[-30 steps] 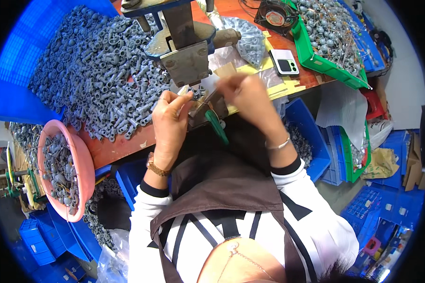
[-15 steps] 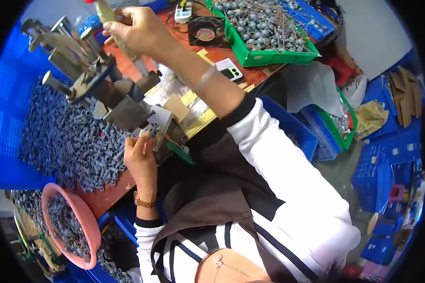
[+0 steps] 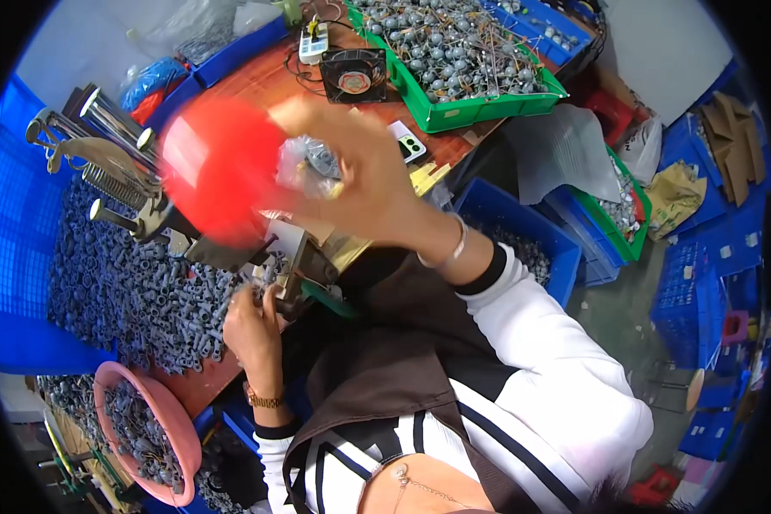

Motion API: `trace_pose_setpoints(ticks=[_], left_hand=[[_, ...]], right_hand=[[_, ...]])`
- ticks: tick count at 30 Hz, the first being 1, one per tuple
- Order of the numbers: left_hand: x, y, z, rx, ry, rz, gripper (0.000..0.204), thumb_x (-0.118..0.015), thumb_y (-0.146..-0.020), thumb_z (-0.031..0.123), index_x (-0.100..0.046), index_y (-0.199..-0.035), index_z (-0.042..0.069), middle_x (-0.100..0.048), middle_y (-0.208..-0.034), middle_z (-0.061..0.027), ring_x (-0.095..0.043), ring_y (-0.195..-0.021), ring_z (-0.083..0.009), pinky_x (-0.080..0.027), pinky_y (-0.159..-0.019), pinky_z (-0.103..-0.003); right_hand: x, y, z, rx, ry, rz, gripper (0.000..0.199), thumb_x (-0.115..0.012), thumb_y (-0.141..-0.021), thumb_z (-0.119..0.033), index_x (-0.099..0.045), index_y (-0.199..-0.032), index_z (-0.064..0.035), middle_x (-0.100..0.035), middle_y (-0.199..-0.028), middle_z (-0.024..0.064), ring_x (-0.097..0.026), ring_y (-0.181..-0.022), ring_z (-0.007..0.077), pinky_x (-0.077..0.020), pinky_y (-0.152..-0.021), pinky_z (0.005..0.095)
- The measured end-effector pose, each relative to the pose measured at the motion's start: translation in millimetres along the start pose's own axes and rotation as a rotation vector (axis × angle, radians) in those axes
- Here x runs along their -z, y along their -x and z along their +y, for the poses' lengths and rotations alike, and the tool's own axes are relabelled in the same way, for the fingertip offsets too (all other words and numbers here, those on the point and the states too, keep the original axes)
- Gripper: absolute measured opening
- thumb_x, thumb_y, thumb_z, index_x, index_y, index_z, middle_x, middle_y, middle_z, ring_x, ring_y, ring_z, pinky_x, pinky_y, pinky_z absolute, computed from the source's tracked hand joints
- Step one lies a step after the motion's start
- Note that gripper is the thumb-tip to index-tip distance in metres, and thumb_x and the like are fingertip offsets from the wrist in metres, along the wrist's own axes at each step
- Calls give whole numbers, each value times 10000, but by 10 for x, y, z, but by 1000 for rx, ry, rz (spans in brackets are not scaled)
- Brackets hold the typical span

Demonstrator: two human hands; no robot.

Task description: Assembling small metal components using a manual press machine.

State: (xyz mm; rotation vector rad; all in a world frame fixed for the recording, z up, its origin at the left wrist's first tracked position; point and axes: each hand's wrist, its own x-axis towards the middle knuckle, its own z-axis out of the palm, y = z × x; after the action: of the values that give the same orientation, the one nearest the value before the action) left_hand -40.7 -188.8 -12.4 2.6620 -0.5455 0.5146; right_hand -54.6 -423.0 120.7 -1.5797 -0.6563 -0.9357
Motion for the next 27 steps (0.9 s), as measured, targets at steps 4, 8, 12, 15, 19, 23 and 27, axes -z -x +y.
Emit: trace_pose_setpoints(ticks=[4, 8, 12, 15, 19, 23, 27], left_hand=[[214, 97, 166, 117, 546, -214, 209, -602, -885, 151, -639, -764, -15, -522, -543, -97, -507, -478, -175, -368, -460, -300], [425, 330, 311, 308, 1300, -114, 225, -512, -934, 113, -596, -788, -36, -512, -617, -28, -375, -485, -55, -273, -450, -205], [910, 421, -266, 455, 1144, 488, 188, -487, -931, 156, -565, -809, 36, -426, -589, 8, -354, -467, -48, -249, -427, -182], [1472, 668, -1130, 237, 2176, 395, 279, -483, -952, 207, -508, -1145, 6, -568, -900, -91, -559, -790, -146, -489, -627, -242], [1820, 984, -1444, 159, -784, 738, 336, -491, -945, 208, -521, -1178, -32, -589, -1090, -208, -594, -940, -349, -511, -830, -413], [2051, 1055, -1868, 427, -112, 868, 369, -471, -953, 212, -463, -1240, -19, -559, -1143, -196, -555, -1021, -315, -496, -862, -394], [1831, 989, -2397, 724, 908, 942, 425, -444, -964, 218, -386, -1322, -3, -518, -1213, -180, -503, -1130, -269, -476, -905, -368]], right_hand=[[174, 1, 664, -312, -58, 133, 158, -660, -838, -144, -675, -905, -1, -681, -825, 50, -628, -772, 96, -496, -721, 244], [890, 305, 1116, -390, 265, 223, 140, -633, -859, -117, -675, -890, 12, -690, -824, 75, -636, -749, 99, -507, -671, 245], [1934, 447, 1192, -466, 505, 452, 147, -591, -904, -116, -663, -911, 13, -675, -800, 67, -640, -717, 103, -522, -663, 233], [2813, 491, 1374, -406, 627, 713, 141, -606, -896, -128, -659, -892, 3, -658, -760, 47, -605, -652, 95, -492, -602, 220], [3663, 321, 1480, -453, 1127, 667, 196, -650, -812, -257, -690, -838, -67, -695, -802, 100, -677, -730, 257, -513, -664, 333], [3669, -59, 1787, -774, 1508, 91, 293, -632, -823, -374, -705, -881, -95, -684, -859, 142, -662, -820, 322, -512, -727, 416], [3840, -574, 1858, -674, 1297, -11, 345, -595, -839, -403, -714, -841, -79, -671, -934, 181, -649, -892, 314, -505, -794, 397]])
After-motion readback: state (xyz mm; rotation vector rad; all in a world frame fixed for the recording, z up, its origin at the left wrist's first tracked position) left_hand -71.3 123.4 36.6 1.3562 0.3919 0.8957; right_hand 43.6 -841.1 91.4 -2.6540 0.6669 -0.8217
